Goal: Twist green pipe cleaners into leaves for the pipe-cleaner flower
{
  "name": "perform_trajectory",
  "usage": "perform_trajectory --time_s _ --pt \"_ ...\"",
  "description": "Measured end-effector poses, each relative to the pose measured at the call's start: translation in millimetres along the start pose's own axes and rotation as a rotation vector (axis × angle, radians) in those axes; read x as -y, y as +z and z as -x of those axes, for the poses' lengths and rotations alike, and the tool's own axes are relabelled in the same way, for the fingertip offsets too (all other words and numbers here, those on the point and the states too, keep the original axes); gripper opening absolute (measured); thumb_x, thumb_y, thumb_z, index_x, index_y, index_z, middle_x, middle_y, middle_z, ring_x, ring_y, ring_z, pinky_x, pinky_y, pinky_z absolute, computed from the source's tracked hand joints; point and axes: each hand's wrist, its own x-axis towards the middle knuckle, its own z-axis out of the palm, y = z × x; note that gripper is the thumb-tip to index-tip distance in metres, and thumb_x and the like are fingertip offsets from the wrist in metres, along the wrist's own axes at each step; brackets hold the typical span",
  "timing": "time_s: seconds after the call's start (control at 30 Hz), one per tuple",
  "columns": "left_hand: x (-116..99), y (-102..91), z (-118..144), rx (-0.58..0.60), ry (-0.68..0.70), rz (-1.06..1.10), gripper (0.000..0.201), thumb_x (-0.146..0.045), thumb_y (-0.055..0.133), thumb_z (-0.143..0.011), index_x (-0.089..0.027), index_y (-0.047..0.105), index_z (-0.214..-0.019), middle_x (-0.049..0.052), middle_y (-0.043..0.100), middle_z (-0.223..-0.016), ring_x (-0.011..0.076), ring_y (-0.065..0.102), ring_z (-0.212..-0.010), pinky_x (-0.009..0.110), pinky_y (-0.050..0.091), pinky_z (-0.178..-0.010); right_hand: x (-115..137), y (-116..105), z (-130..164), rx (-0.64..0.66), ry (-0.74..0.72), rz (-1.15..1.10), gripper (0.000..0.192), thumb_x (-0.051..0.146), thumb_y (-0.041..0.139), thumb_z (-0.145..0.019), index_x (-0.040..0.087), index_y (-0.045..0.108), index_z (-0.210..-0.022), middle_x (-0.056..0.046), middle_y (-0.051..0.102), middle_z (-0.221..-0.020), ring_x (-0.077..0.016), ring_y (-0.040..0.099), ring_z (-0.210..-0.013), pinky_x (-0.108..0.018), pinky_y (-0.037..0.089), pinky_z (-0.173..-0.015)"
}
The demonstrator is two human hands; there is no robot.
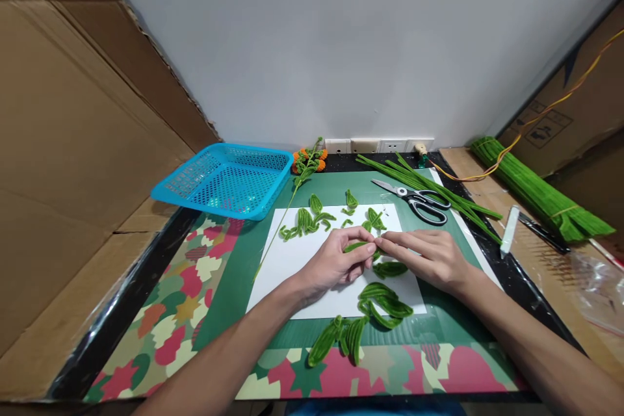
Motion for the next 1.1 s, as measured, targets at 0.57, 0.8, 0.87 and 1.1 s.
perform_trajectory --time_s 0.57,0.8,0.87,1.1 --pt "6 -1.2 -1 -0.015 0.168 -0.141 0.036 -0.05 0.075 -0.093 -0.016 0.065 -0.099 0.0 0.066 -0.074 0.0056 0.053 -0.044 0.014 0.032 -0.036 3 9 0 0.016 0.012 0.066 0.026 0.006 0.046 -0.107 0.008 0.064 -0.125 -0.013 0.078 -0.097 -0.0195 0.076 -0.078 -0.028 0.058 -0.064" --pt "11 -3.4 1 -0.043 0.216 -0.18 0.036 -0.051 0.07 -0.097 -0.017 0.062 -0.103 -0.002 0.063 -0.073 0.0057 0.053 -0.045 0.015 0.035 -0.039 6 14 -3 0.008 0.035 0.079 0.024 0.007 0.044 -0.108 0.012 0.062 -0.123 -0.01 0.076 -0.091 -0.0183 0.075 -0.079 -0.027 0.057 -0.068" --pt "10 -3.6 2 -0.048 0.242 -0.216 0.035 -0.05 0.069 -0.098 -0.016 0.063 -0.102 -0.002 0.062 -0.072 0.0057 0.053 -0.047 0.015 0.039 -0.042 7 14 -4 -0.004 0.034 0.086 0.026 0.006 0.042 -0.108 0.013 0.061 -0.124 -0.009 0.075 -0.09 -0.0181 0.074 -0.078 -0.027 0.056 -0.068" --pt "8 -2.8 4 -0.008 0.214 -0.188 0.035 -0.049 0.073 -0.095 -0.015 0.063 -0.099 -0.002 0.062 -0.069 0.006 0.054 -0.046 0.014 0.038 -0.041 10 19 -8 -0.002 0.094 0.01 0.025 0.01 0.035 -0.111 0.014 0.059 -0.115 -0.006 0.068 -0.084 -0.0161 0.062 -0.065 -0.027 0.045 -0.057"
